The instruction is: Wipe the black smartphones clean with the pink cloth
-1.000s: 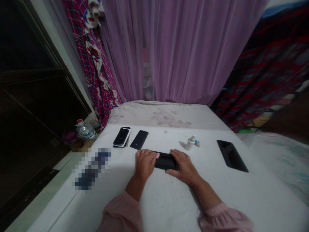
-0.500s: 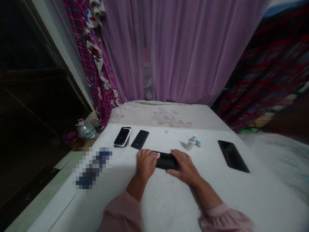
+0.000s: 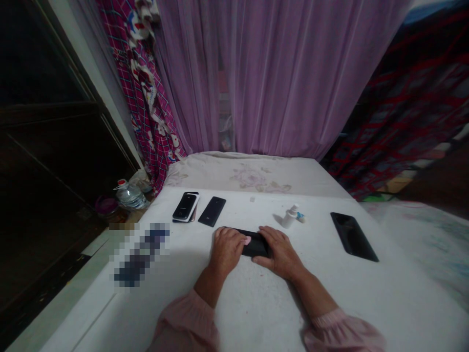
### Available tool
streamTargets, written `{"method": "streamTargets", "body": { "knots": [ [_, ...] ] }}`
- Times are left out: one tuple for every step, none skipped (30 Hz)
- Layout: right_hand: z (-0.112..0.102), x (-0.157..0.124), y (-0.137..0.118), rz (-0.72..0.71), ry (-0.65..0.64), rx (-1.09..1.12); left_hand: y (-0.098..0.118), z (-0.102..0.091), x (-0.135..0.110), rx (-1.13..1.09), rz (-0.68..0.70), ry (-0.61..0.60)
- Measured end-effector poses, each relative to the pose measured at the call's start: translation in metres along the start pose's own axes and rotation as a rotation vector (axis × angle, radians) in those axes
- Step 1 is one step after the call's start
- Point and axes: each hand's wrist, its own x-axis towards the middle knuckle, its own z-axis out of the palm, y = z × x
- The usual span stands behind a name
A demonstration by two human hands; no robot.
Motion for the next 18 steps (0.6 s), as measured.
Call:
{"method": "streamTargets", "body": {
  "knots": [
    [-0.001, 0.000, 0.000, 0.000, -0.003, 0.002, -0.003, -0.001, 0.000, 0.014, -0.033, 0.015],
    [-0.001, 0.000, -0.001, 0.001, -0.006, 0.002, -0.006, -0.002, 0.001, 0.031, -0.065, 0.031],
    [-0.002, 0.000, -0.001, 0.003, -0.010, 0.002, -0.009, -0.003, 0.001, 0.051, -0.095, 0.050],
    [-0.002, 0.000, -0.001, 0.006, -0.013, 0.000, -0.012, -0.004, 0.001, 0.074, -0.123, 0.069],
    [-0.002, 0.000, -0.002, 0.009, -0.014, -0.002, -0.015, -0.005, 0.001, 0.096, -0.149, 0.087],
    [-0.002, 0.000, -0.002, 0.012, -0.013, -0.005, -0.017, -0.006, 0.001, 0.116, -0.173, 0.102],
    [-0.002, 0.000, -0.002, 0.014, -0.012, -0.008, -0.019, -0.007, 0.001, 0.133, -0.195, 0.112],
    [-0.002, 0.000, -0.002, 0.014, -0.010, -0.010, -0.021, -0.008, 0.001, 0.145, -0.216, 0.119],
    [-0.002, 0.000, -0.002, 0.012, -0.009, -0.012, -0.022, -0.008, 0.001, 0.153, -0.235, 0.124],
    [-0.001, 0.000, -0.001, 0.010, -0.008, -0.013, -0.023, -0.009, 0.001, 0.160, -0.252, 0.130],
    [-0.001, 0.000, -0.001, 0.007, -0.006, -0.013, -0.024, -0.009, 0.001, 0.165, -0.265, 0.135],
    [-0.001, 0.000, -0.001, 0.005, -0.004, -0.013, -0.024, -0.008, 0.000, 0.169, -0.274, 0.142],
    [-0.001, 0.000, -0.001, 0.005, -0.001, -0.013, -0.024, -0.008, 0.000, 0.173, -0.280, 0.148],
    [-0.001, 0.000, -0.001, 0.005, 0.003, -0.014, -0.025, -0.007, 0.000, 0.177, -0.284, 0.155],
    [0.000, 0.000, -0.001, 0.005, 0.005, -0.014, -0.025, -0.007, 0.000, 0.182, -0.291, 0.162],
    [0.000, 0.000, 0.000, 0.005, 0.007, -0.014, -0.025, -0.006, 0.001, 0.189, -0.301, 0.170],
    [0.000, 0.000, 0.000, 0.005, 0.006, -0.013, -0.025, -0.006, 0.001, 0.194, -0.313, 0.180],
    [-0.001, 0.000, 0.000, 0.004, 0.004, -0.012, -0.025, -0.006, 0.001, 0.199, -0.325, 0.189]
  ]
}}
